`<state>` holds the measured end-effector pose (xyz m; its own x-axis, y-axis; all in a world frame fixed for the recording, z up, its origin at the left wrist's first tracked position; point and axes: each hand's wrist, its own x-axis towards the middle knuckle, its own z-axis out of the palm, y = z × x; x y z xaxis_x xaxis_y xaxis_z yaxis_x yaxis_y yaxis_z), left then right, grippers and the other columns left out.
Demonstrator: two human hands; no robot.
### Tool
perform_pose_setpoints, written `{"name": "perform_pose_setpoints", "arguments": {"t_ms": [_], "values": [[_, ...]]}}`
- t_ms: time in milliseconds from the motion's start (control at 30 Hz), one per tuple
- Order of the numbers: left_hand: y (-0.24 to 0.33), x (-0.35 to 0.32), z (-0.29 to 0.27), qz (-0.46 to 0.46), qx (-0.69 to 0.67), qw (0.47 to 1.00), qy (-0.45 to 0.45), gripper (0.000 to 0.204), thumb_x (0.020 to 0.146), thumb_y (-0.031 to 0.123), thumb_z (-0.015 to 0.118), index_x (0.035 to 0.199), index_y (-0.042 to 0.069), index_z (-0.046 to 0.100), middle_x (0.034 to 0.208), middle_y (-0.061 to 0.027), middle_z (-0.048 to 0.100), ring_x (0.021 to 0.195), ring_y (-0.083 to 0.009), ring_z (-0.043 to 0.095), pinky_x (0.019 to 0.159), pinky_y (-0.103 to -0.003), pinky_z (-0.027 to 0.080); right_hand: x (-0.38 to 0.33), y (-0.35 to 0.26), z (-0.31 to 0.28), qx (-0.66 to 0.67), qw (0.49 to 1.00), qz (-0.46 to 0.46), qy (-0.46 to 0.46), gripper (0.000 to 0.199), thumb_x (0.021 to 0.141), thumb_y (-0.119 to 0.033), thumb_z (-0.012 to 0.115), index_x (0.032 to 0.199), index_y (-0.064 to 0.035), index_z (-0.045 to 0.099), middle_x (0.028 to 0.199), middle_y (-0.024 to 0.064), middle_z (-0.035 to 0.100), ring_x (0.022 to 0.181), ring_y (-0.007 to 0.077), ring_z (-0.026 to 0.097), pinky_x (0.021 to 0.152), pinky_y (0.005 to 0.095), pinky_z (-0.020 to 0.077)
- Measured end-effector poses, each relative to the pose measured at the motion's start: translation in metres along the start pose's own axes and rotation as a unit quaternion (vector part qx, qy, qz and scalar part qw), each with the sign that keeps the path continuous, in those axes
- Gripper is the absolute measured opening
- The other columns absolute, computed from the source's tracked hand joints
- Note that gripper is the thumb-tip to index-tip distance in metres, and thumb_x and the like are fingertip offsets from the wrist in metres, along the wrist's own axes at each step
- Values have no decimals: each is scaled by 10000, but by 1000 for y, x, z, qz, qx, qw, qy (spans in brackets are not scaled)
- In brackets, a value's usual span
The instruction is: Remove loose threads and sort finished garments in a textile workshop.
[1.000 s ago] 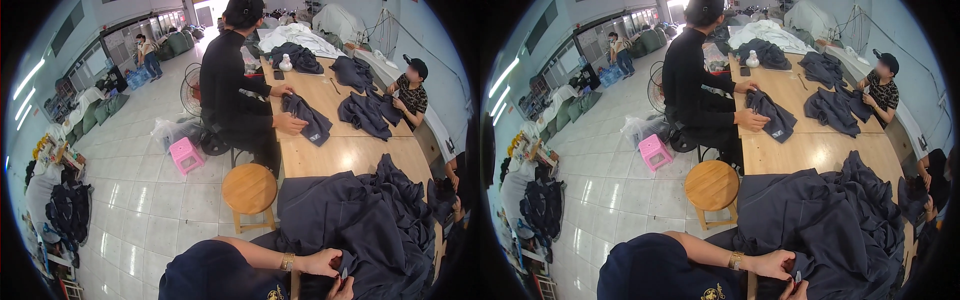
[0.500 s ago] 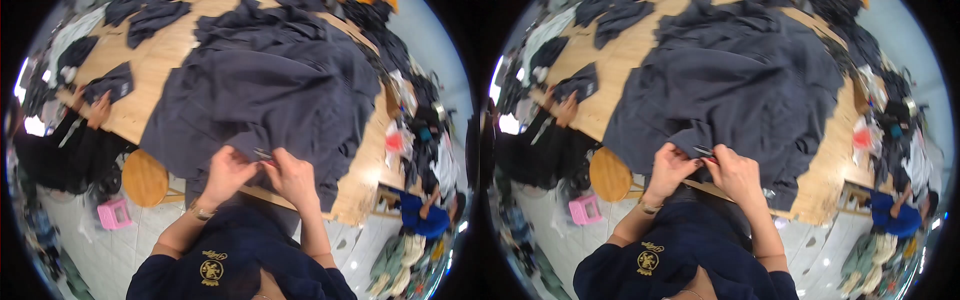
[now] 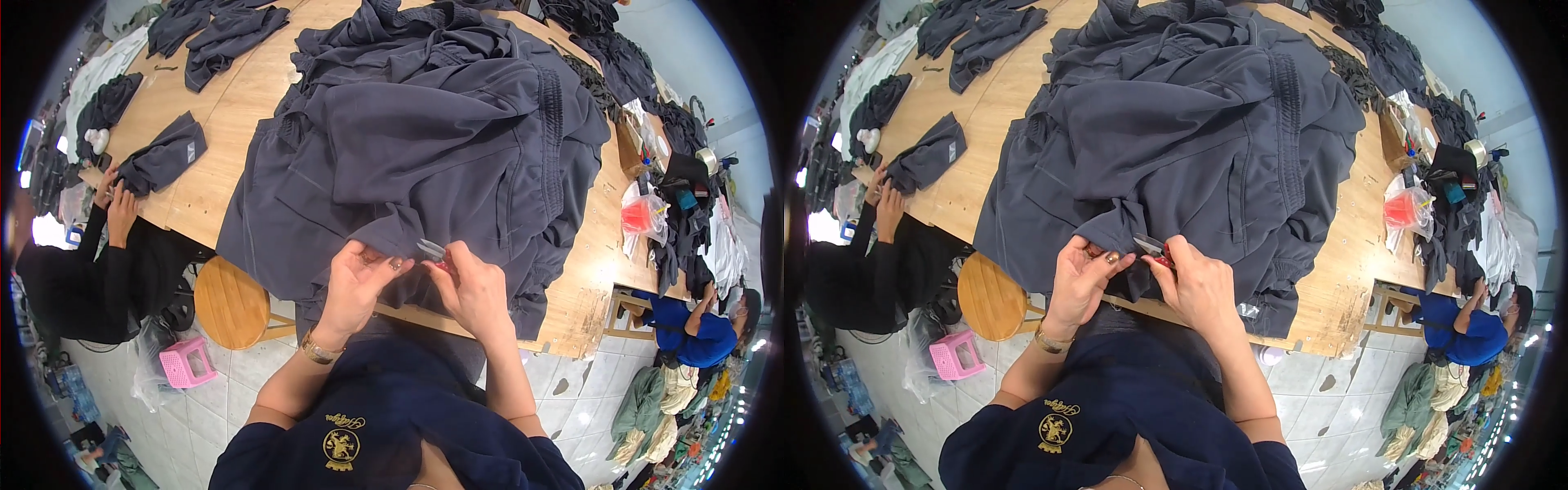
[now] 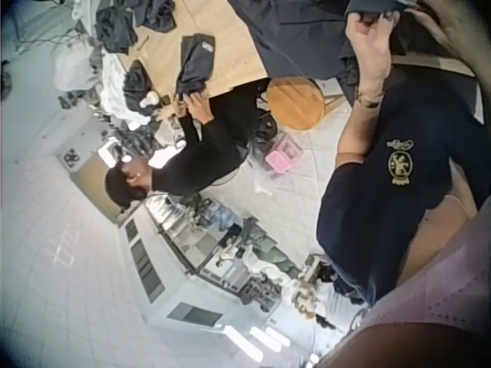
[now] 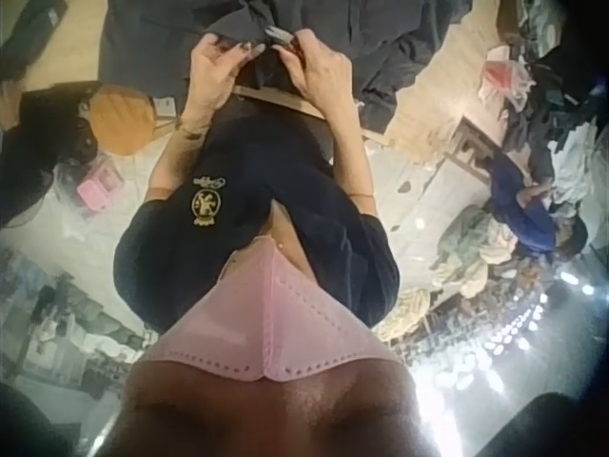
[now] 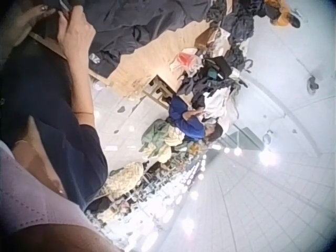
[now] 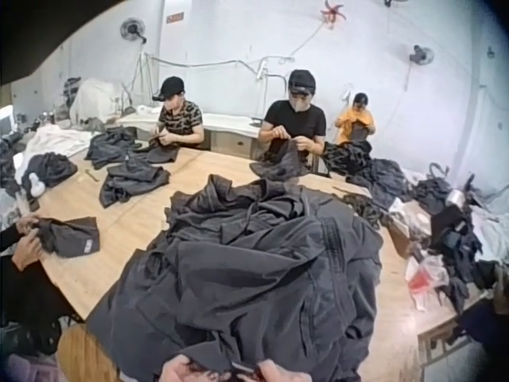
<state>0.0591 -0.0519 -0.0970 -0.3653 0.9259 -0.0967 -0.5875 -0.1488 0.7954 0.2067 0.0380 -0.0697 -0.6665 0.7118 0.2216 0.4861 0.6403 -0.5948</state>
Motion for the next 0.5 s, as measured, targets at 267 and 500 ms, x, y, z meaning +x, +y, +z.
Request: {"name": "perform_pose_setpoints", "arguments": {"t_ms": [267,500], "values": [[-4,4,3,-26,-62,998,13,229,898,-3,510,1118,-46,466,1051,-121,580,996,-193,593,932,-376,492,-6,1,9,32,999,7,-7,238,822,-220,658,825,-37,505,630,116,564,540,295,584,489,352,434],[-4,0,2,-12,-39,999,4,236,891,-36,505,1125,-56,486,1036,-117,608,996,-174,590,906,-323,488,-4,-3,11,20,1000,-7,-19,258,845,-264,625,814,-46,490,643,102,586,536,284,593,468,356,447]]}}
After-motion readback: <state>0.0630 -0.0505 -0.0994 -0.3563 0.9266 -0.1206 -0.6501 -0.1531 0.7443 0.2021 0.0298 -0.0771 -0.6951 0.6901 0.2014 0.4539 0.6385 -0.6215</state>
